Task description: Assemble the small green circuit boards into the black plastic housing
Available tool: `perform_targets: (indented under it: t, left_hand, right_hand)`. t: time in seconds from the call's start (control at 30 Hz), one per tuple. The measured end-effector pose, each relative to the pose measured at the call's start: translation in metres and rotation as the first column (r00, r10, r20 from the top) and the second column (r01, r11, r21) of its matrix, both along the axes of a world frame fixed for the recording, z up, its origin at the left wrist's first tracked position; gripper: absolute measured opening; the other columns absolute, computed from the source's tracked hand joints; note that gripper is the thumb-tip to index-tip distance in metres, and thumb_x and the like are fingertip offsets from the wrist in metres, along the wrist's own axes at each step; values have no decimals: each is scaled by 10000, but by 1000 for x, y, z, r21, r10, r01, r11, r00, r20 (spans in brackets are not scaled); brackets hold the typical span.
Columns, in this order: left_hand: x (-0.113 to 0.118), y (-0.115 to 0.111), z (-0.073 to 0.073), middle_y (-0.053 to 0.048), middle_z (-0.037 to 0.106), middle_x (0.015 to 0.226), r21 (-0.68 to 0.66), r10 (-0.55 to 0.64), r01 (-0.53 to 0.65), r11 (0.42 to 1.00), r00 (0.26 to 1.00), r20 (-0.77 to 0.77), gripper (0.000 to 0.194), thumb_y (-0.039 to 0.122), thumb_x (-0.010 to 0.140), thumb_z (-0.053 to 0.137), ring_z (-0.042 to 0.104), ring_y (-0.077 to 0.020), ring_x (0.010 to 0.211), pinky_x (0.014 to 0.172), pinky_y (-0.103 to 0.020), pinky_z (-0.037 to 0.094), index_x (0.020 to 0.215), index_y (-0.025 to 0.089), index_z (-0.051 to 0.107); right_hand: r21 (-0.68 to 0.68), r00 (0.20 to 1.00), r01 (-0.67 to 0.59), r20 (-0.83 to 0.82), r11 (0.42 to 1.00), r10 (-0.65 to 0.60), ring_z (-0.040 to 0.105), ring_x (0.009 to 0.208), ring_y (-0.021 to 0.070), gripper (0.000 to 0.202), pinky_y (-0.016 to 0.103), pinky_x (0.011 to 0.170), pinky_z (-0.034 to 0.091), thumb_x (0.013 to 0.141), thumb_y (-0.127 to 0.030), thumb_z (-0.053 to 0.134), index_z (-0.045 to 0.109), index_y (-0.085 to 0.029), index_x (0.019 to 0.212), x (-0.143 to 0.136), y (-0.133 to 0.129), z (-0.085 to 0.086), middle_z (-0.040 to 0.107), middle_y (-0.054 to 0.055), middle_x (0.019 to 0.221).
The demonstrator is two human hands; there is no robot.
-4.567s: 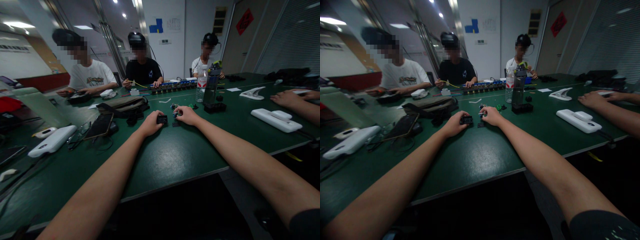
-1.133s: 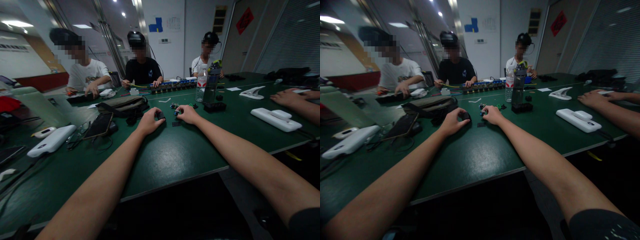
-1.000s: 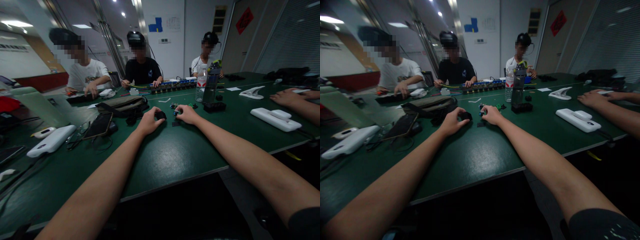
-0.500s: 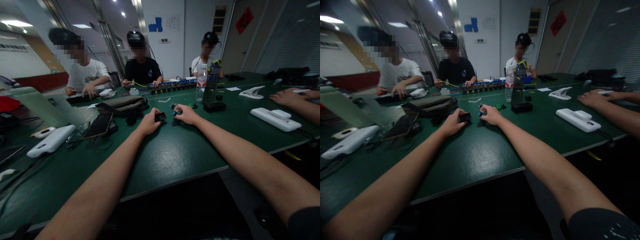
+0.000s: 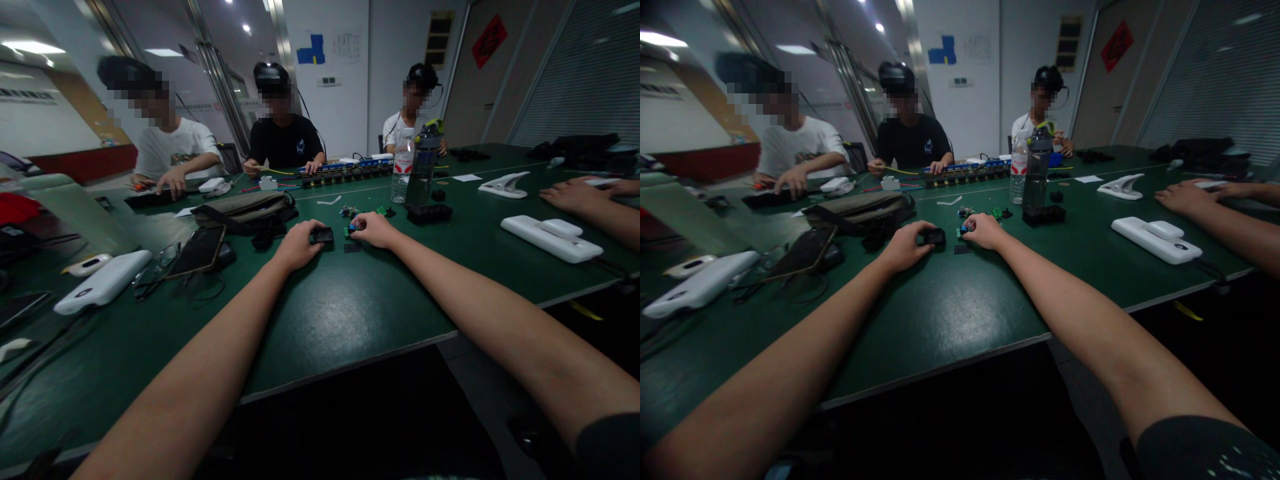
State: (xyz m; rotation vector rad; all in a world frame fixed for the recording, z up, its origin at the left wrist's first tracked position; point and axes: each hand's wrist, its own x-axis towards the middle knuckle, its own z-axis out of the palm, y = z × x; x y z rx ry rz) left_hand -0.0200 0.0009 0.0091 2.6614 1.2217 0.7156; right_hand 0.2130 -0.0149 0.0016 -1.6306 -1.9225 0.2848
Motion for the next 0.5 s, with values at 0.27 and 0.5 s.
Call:
perform_targets:
  t: [0.27, 0.5]
  left_hand:
    - [1, -1, 1, -82, 677, 1104, 12, 20, -20, 1000, 999, 27, 352, 185, 723, 633, 633, -254, 1043, 975, -399, 501, 1075, 199, 626]
    - [2, -3, 2, -92, 667, 1097, 17, 29, -29, 999, 999, 31, 324, 181, 722, 628, 628, -254, 1031, 959, -393, 499, 1045, 192, 616]
  right_hand:
    - [12, 997, -74, -8, 997, 74, 613, 777, 131, 289, 223, 707, 422, 713, -151, 762, 756, -170, 1001, -2, -1, -2, 707, 10, 855]
    - [42, 989, -146, -25, 988, 147, 575, 731, 109, 260, 207, 689, 399, 692, -88, 742, 739, -155, 944, -4, -3, -1, 662, -13, 790]
